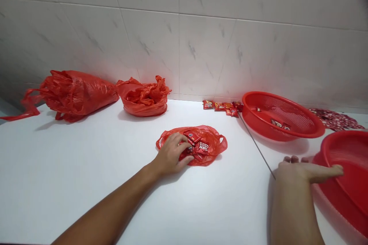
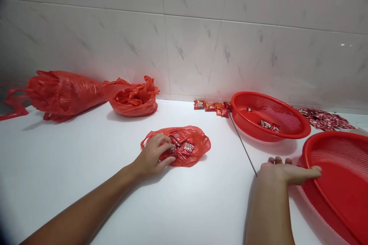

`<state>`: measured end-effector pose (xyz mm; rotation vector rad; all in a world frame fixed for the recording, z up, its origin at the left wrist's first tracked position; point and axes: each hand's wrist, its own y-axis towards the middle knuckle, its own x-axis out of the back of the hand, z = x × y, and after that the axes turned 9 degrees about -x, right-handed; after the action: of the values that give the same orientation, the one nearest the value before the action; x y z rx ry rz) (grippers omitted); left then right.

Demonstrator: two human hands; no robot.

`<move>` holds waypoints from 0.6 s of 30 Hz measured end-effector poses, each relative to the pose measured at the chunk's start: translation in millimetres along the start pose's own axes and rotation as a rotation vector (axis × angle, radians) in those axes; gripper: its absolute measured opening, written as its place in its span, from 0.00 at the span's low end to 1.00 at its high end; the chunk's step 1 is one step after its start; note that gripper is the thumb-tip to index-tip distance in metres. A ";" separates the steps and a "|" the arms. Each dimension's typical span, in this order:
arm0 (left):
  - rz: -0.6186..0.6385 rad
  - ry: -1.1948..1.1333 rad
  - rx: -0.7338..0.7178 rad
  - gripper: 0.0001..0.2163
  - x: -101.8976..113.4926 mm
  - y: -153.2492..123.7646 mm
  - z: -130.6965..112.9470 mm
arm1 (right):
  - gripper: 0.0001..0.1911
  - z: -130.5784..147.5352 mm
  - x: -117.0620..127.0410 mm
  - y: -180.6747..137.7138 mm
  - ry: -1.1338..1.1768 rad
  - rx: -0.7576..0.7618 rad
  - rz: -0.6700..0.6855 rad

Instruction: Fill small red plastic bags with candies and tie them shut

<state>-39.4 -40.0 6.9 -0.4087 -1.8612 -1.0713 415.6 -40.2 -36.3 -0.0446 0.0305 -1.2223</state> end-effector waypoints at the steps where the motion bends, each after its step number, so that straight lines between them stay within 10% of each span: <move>1: -0.034 0.058 0.039 0.11 -0.4 0.3 3.0 | 0.43 -0.9 0.2 1.7 0.060 -0.085 -0.068; 4: -0.012 0.210 0.187 0.22 -1.1 -1.3 12.0 | 0.37 4.6 -3.4 -3.2 0.195 -0.220 -0.170; 8: 0.067 0.310 0.394 0.37 6.3 -6.1 26.4 | 0.25 21.0 -23.0 -42.5 0.266 -0.018 -0.111; 14: 0.277 0.396 0.691 0.31 24.2 -11.3 49.3 | 0.31 25.6 -54.0 -140.1 -0.323 0.391 0.647; 18: 0.270 0.351 0.703 0.16 23.4 -12.3 49.3 | 0.18 28.5 -66.9 -167.3 -0.757 0.561 0.798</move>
<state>-86.8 -10.5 10.5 -0.0448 -1.6730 -0.2447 237.0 -33.9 0.6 0.0002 -0.8752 -0.3271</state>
